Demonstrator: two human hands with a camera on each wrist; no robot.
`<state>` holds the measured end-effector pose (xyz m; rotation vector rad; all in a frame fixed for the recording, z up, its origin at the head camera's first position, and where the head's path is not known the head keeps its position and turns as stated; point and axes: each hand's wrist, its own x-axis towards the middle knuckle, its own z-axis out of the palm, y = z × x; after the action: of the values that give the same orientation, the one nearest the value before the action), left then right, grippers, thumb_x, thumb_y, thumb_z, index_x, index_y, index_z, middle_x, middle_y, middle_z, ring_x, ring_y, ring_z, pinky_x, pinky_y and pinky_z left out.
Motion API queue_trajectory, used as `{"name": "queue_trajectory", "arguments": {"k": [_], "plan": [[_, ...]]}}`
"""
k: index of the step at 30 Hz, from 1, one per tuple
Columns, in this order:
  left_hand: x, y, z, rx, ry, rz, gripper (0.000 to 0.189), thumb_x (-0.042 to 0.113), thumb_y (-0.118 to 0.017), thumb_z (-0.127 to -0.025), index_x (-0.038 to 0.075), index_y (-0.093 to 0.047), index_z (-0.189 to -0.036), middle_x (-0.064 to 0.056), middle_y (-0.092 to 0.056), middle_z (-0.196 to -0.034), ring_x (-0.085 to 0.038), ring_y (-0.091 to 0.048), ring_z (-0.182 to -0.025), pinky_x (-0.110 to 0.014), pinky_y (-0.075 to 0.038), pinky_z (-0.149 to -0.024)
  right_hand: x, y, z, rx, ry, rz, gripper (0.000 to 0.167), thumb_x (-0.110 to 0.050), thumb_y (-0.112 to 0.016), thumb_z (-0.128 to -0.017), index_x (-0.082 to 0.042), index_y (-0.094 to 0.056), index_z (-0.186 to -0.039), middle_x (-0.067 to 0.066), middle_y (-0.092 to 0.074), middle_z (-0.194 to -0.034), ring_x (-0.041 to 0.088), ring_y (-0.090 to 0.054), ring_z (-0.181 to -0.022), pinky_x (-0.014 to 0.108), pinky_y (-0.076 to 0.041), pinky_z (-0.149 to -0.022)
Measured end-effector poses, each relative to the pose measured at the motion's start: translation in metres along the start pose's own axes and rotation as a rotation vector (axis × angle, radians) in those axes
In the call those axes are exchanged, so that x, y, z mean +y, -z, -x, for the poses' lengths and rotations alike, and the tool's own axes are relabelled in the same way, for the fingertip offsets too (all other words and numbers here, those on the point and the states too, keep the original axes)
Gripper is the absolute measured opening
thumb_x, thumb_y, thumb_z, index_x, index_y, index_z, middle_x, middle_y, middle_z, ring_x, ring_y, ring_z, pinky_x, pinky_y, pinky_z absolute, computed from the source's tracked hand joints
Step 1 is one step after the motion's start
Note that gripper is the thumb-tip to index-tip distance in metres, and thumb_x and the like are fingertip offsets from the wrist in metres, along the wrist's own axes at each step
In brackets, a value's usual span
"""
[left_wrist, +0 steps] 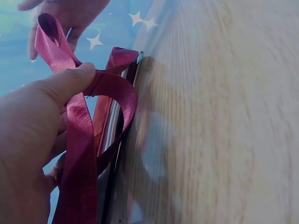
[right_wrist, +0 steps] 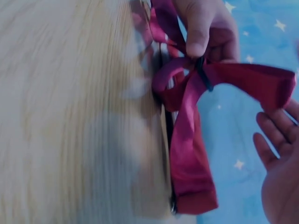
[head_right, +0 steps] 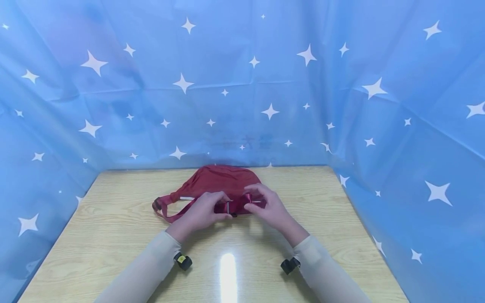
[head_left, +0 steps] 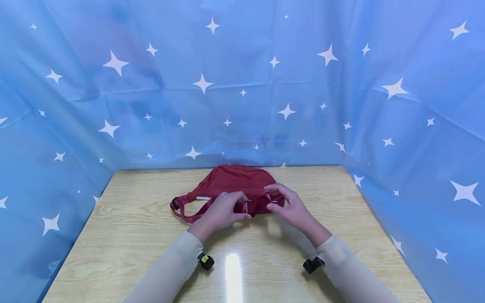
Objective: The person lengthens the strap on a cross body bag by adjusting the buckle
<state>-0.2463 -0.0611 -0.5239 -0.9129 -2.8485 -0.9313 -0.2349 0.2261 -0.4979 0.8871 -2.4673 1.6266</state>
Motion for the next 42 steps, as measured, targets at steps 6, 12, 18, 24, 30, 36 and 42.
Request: {"name": "queue_trajectory", "arguments": {"k": [6,12,18,24,30,36,42], "plan": [[0.0,-0.001,0.001,-0.008,0.013,0.017,0.049,0.051,-0.087,-0.095,0.02,-0.07,-0.129,0.009,-0.075,-0.121,-0.013,-0.068,-0.114,-0.047,-0.044,-0.117,0.021,0.011,0.007,0.04,0.062,0.134,0.028,-0.003,-0.062,-0.112,-0.004,-0.07,-0.139,0.009,-0.073,-0.125,0.026,-0.066,-0.11,0.032,-0.053,-0.095],[0.0,-0.002,0.002,-0.008,0.051,0.033,0.047,0.052,-0.087,-0.095,0.023,-0.069,-0.129,0.012,-0.074,-0.119,-0.015,-0.065,-0.113,-0.046,-0.048,-0.111,0.034,0.012,0.006,-0.049,0.099,0.445,0.029,-0.017,-0.08,-0.103,-0.013,-0.073,-0.131,0.001,-0.073,-0.125,0.025,-0.065,-0.115,0.051,-0.056,-0.097],[-0.002,-0.002,0.001,0.004,0.057,0.062,0.046,0.051,-0.087,-0.095,0.023,-0.07,-0.127,0.017,-0.07,-0.109,-0.013,-0.064,-0.105,-0.04,-0.054,-0.096,0.033,0.0,0.0,-0.091,0.168,0.723,0.03,-0.025,-0.087,-0.097,-0.009,-0.073,-0.117,0.007,-0.074,-0.119,0.028,-0.067,-0.112,0.053,-0.053,-0.098],[-0.002,-0.003,0.0,0.001,0.056,0.078,0.045,0.05,-0.087,-0.096,0.022,-0.07,-0.127,0.018,-0.068,-0.103,-0.01,-0.063,-0.099,-0.037,-0.054,-0.09,0.027,-0.009,-0.004,-0.157,0.152,0.823,0.027,-0.027,-0.09,-0.096,-0.009,-0.074,-0.11,0.007,-0.075,-0.113,0.027,-0.066,-0.106,0.047,-0.052,-0.091],[-0.002,-0.001,0.0,-0.006,0.065,0.113,0.045,0.049,-0.087,-0.096,0.022,-0.07,-0.127,0.018,-0.068,-0.101,-0.009,-0.064,-0.093,-0.034,-0.055,-0.086,0.026,-0.011,-0.008,-0.156,0.153,0.875,0.02,-0.026,-0.089,-0.097,-0.013,-0.073,-0.096,0.003,-0.073,-0.102,0.024,-0.064,-0.097,0.043,-0.046,-0.085],[-0.005,-0.003,-0.001,-0.005,0.064,0.123,0.042,0.05,-0.087,-0.096,0.025,-0.07,-0.125,0.017,-0.067,-0.097,-0.01,-0.062,-0.087,-0.033,-0.054,-0.08,0.028,-0.009,-0.011,-0.15,0.21,0.839,0.014,-0.016,-0.092,-0.093,-0.014,-0.079,-0.096,0.0,-0.07,-0.098,0.023,-0.064,-0.094,0.043,-0.044,-0.084],[-0.005,-0.002,-0.001,-0.002,0.066,0.128,0.039,0.05,-0.087,-0.096,0.028,-0.069,-0.123,0.016,-0.066,-0.096,-0.012,-0.06,-0.083,-0.034,-0.052,-0.076,0.029,-0.007,-0.01,-0.164,0.222,0.802,0.024,-0.008,-0.09,-0.093,-0.019,-0.086,-0.114,-0.005,-0.07,-0.097,0.018,-0.064,-0.093,0.042,-0.043,-0.087]]}}
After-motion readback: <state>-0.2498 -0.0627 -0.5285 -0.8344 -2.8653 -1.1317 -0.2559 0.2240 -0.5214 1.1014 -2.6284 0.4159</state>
